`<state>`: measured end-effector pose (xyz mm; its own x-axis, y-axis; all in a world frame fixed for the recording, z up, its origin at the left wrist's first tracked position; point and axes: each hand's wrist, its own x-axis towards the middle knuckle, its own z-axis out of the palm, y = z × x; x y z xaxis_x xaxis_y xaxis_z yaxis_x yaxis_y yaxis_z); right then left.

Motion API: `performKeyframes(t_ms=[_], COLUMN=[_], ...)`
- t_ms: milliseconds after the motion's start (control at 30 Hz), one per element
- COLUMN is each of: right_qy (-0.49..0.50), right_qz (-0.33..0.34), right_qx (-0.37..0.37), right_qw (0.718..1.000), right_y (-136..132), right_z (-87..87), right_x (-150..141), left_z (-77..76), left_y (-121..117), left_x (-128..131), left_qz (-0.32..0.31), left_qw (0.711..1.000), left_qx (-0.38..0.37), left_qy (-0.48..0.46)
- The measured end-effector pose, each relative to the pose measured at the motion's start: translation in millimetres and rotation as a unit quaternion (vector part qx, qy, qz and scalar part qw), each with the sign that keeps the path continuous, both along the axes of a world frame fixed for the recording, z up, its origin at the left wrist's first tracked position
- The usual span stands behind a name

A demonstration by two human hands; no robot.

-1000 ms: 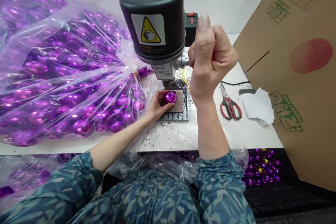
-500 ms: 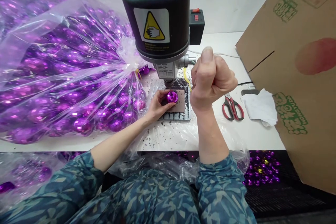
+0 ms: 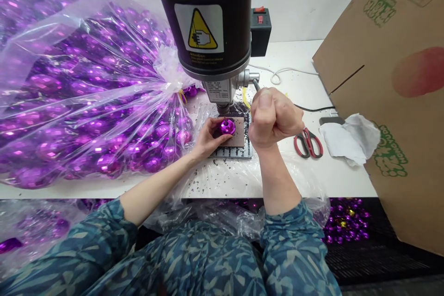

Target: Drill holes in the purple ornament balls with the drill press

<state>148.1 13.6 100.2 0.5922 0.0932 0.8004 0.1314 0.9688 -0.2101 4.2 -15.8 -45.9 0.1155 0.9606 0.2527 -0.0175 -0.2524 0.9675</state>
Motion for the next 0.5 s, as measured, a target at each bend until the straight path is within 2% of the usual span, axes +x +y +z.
performKeyframes(t_ms=[167, 367, 433, 500], right_qy=[0.006, -0.034, -0.031, -0.024], right_qz=[0.025, -0.005, -0.012, -0.010], right_qx=[0.000, 0.046, 0.036, 0.008], right_qw=[1.000, 0.998, 0.999, 1.000], right_y=[0.6, 5.0, 2.9, -1.7], right_z=[-4.9, -18.7, -13.6, 2.7], right_x=[2.0, 5.3, 3.7, 0.4], left_z=[-0.1, 1.4, 1.7, 3.0], left_y=[0.5, -1.3, -1.3, -0.5], left_x=[0.1, -0.7, -0.6, 0.2], left_qz=[-0.006, -0.006, -0.005, -0.003], left_qw=[1.000, 1.000, 1.000, 1.000], left_qx=[-0.002, -0.003, -0.005, -0.009], left_qy=[-0.003, -0.005, -0.001, 0.000])
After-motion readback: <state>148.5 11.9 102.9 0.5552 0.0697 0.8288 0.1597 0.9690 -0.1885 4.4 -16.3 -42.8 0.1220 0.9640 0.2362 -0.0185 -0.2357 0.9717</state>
